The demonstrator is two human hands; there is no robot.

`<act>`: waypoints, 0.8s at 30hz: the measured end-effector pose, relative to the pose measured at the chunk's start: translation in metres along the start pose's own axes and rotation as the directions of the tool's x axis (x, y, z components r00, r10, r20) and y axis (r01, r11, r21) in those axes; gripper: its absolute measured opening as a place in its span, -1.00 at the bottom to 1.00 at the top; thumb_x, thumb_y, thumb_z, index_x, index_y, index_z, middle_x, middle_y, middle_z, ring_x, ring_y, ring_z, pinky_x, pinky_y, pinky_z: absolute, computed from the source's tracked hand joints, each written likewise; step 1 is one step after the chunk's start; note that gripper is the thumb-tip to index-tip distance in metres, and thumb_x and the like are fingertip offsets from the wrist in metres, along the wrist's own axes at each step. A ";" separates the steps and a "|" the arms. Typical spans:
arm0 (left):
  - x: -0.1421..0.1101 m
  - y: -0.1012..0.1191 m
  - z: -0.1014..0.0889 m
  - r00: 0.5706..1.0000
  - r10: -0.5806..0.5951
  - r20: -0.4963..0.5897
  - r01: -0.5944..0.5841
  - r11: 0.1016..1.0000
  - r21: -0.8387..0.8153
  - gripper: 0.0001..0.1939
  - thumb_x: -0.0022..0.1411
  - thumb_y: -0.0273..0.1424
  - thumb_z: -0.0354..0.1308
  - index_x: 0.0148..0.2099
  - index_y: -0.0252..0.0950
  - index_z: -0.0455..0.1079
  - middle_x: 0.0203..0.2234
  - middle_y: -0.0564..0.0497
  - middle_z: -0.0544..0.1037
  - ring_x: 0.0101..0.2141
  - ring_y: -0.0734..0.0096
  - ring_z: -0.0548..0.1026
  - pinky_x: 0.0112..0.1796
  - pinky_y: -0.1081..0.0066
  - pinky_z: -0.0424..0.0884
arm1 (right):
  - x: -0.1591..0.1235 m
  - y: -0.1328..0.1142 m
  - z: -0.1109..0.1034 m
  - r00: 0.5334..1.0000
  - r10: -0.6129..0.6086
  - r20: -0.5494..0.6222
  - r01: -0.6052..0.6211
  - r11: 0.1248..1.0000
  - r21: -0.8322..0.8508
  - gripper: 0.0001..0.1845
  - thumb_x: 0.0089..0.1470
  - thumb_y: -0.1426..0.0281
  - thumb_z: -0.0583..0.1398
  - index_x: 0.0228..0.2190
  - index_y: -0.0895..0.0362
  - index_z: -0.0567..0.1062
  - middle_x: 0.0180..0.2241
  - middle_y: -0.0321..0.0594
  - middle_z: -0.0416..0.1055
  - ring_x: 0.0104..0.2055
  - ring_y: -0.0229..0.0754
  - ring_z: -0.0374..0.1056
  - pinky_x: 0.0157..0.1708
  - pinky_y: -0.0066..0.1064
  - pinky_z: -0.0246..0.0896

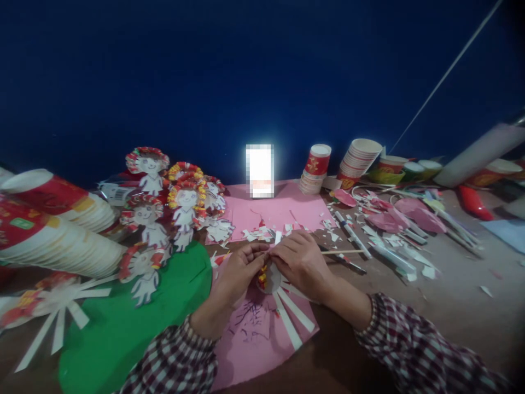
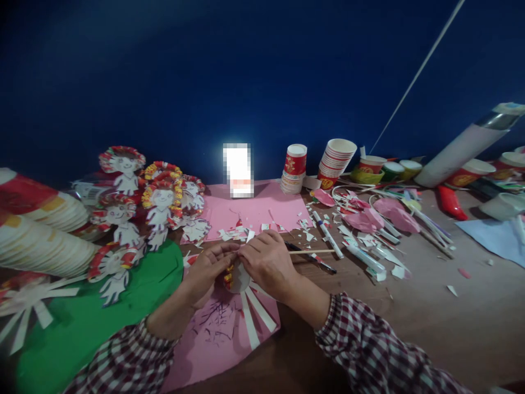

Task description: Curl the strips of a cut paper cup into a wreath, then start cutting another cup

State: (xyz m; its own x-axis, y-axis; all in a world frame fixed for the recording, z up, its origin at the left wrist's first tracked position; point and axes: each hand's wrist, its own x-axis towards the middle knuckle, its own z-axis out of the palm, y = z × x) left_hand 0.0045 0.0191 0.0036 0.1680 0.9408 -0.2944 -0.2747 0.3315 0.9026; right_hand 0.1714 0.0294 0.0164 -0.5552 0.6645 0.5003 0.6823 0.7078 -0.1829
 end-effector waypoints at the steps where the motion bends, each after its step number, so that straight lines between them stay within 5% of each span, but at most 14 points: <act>1: -0.001 0.001 0.001 1.000 0.001 -0.001 -0.001 1.000 0.004 -0.67 -0.04 -0.30 0.33 -0.22 -0.35 0.46 -0.35 -0.05 0.55 -0.31 0.42 0.48 -0.26 0.46 0.35 | 0.000 0.000 0.000 1.000 0.002 -0.006 -0.002 1.000 -0.003 -0.83 0.16 0.42 0.09 -0.40 0.14 0.47 -0.43 -0.23 0.43 -0.32 -0.21 0.24 -0.16 -0.28 0.04; 8: -0.003 0.004 0.003 0.997 0.057 0.044 -0.059 0.997 0.047 -0.73 0.05 -0.24 0.25 -0.26 -0.33 0.49 -0.39 -0.02 0.53 -0.28 0.37 0.43 -0.22 0.43 0.32 | 0.000 0.000 -0.002 0.998 0.007 -0.060 -0.008 1.000 -0.016 -0.82 0.15 0.41 0.08 -0.44 0.15 0.44 -0.45 -0.23 0.42 -0.33 -0.20 0.23 -0.10 -0.26 0.04; 15: -0.004 0.003 0.003 0.992 0.121 0.042 -0.127 0.979 0.162 -0.73 0.07 -0.20 0.21 -0.44 -0.33 0.45 -0.55 0.07 0.42 -0.46 0.49 0.30 -0.41 0.51 0.21 | 0.000 -0.001 -0.004 0.997 0.036 -0.073 -0.037 0.999 -0.014 -0.84 0.15 0.42 0.09 -0.40 0.12 0.46 -0.42 -0.24 0.44 -0.31 -0.20 0.26 -0.03 -0.22 0.00; 24: 0.000 -0.004 -0.004 0.995 0.102 -0.013 -0.094 0.956 0.277 -0.66 0.05 -0.13 0.20 -0.45 -0.35 0.46 -0.60 0.06 0.40 -0.54 0.50 0.27 -0.49 0.50 0.17 | -0.001 -0.003 -0.003 0.998 0.035 -0.060 -0.035 0.999 -0.010 -0.84 0.15 0.42 0.09 -0.37 0.11 0.48 -0.41 -0.25 0.44 -0.31 -0.20 0.25 -0.03 -0.22 0.01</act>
State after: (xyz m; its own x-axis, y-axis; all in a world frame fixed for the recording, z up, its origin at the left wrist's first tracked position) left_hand 0.0022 0.0178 -0.0012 0.1264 0.9705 -0.2052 -0.0162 0.2089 0.9778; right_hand 0.1712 0.0260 0.0191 -0.5015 0.6731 0.5435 0.7063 0.6814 -0.1922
